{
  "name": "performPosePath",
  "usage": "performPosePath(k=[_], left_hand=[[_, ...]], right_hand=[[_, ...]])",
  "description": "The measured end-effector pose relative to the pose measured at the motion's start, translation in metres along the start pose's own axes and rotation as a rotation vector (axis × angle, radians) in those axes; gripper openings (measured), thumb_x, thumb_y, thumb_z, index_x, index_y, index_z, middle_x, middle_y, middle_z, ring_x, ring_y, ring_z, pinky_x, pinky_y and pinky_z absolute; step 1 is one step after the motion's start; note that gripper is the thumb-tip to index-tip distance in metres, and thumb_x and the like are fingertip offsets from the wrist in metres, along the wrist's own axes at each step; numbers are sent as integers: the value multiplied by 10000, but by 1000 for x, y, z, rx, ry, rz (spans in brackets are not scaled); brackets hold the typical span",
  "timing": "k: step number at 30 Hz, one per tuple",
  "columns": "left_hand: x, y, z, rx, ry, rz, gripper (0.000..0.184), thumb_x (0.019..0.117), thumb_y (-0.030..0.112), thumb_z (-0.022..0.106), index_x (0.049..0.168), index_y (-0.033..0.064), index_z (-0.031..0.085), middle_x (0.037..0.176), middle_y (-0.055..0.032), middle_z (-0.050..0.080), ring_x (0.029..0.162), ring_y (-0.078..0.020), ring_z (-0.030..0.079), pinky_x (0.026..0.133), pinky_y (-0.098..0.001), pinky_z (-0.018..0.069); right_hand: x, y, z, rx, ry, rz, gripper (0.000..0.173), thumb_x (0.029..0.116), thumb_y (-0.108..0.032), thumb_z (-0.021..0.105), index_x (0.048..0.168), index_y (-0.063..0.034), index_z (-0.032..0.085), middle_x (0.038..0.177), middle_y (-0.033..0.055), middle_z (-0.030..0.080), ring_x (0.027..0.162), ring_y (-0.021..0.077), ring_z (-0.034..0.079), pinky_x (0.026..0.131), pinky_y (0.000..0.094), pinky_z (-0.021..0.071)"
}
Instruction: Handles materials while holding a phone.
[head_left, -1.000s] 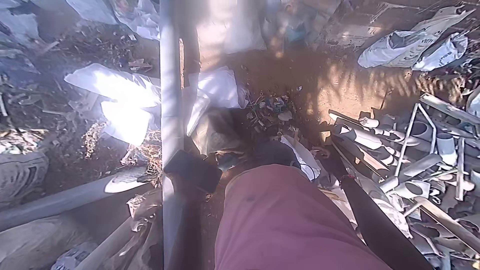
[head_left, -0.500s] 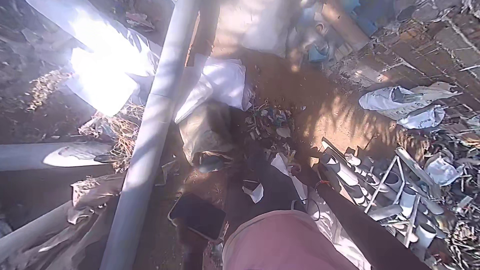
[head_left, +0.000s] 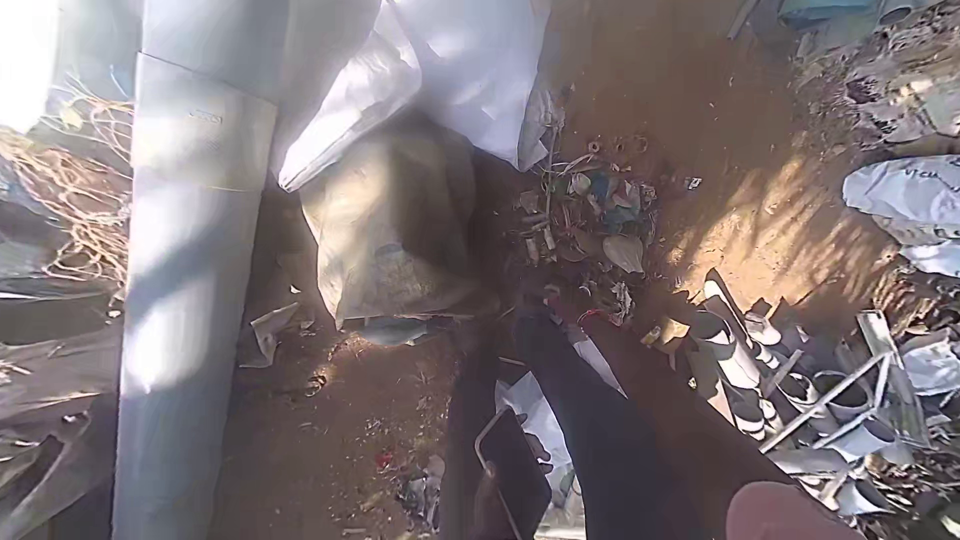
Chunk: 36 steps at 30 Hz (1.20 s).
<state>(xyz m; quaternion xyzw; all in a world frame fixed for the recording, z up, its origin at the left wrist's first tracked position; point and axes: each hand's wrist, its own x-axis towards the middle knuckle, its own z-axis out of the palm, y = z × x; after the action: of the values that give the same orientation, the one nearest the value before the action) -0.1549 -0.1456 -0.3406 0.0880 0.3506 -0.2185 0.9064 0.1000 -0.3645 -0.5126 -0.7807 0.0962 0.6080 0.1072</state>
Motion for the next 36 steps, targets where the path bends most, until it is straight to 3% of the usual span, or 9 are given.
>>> performPosePath(k=[2, 5, 10, 14, 17, 20, 26, 30, 36], left_hand=[[14, -16, -28, 53, 2, -24, 956, 842, 719, 676, 1496, 62, 444, 1209, -223, 706, 1095, -383, 707, 950, -550, 576], [20, -13, -36, 101, 89, -55, 863, 853, 706, 672, 1440, 85, 552, 1169, -140, 737, 1068, -269, 720, 959, -447, 578], [35, -4, -42, 111, 18, -128, 968, 828, 774, 628, 1506, 103, 461, 1247, -213, 683, 1133, -378, 676, 990, -547, 543], [29, -4, -48, 179, 79, -150, 970, 824, 767, 645, 1508, 102, 473, 1236, -207, 696, 1118, -352, 692, 973, -514, 563], [36, -5, -49, 160, 26, -175, 999, 832, 748, 644, 1542, 88, 399, 1252, -251, 667, 1129, -407, 670, 978, -561, 545], [45, -3, -41, 170, 30, -197, 987, 820, 764, 644, 1541, 128, 420, 1243, -224, 681, 1111, -397, 681, 969, -573, 550], [48, -1, -49, 177, 38, -210, 1006, 816, 734, 668, 1551, 104, 394, 1234, -236, 678, 1131, -413, 667, 1011, -599, 519], [49, 0, -53, 233, 47, -204, 1009, 809, 760, 656, 1543, 112, 411, 1233, -231, 682, 1115, -398, 676, 983, -574, 540], [49, 2, -50, 255, 43, -187, 985, 825, 761, 640, 1537, 114, 425, 1207, -222, 697, 1106, -392, 684, 994, -571, 536]], right_hand=[[51, -3, 7, -87, -41, 29, 580, 1015, -387, 567, 1517, -108, 486, 1417, 191, 597, 1325, 367, 560, 1107, 593, 419], [108, -12, 14, -101, 5, 53, 620, 998, -341, 589, 1534, -69, 435, 1353, 255, 611, 1235, 438, 600, 1012, 645, 465], [169, -19, 14, -26, 88, 144, 772, 979, -279, 612, 1640, -159, 232, 1353, 257, 604, 1164, 454, 635, 931, 658, 503], [194, -19, 11, 11, 97, 197, 919, 890, -211, 700, 1652, -208, 186, 1325, 266, 619, 1130, 481, 641, 876, 684, 507], [188, -11, 18, 6, 134, 184, 737, 891, -230, 706, 1555, -142, 398, 1329, 256, 623, 1124, 477, 648, 872, 688, 508], [177, 6, 35, -39, 148, 108, 470, 995, -205, 582, 1453, -105, 545, 1403, 271, 557, 1257, 462, 565, 1002, 660, 450], [194, -3, 27, 9, 230, 68, 803, 948, -76, 631, 1641, -236, 259, 1616, 254, 328, 1262, 503, 551, 924, 650, 507], [213, -18, 15, 91, 176, 111, 628, 959, -111, 642, 1553, -153, 444, 1572, 327, 347, 1367, 524, 454, 1033, 687, 432], [189, 1, 37, 70, 235, 47, 471, 979, -141, 614, 1438, -61, 541, 1392, 254, 572, 1191, 447, 621, 945, 621, 521]])
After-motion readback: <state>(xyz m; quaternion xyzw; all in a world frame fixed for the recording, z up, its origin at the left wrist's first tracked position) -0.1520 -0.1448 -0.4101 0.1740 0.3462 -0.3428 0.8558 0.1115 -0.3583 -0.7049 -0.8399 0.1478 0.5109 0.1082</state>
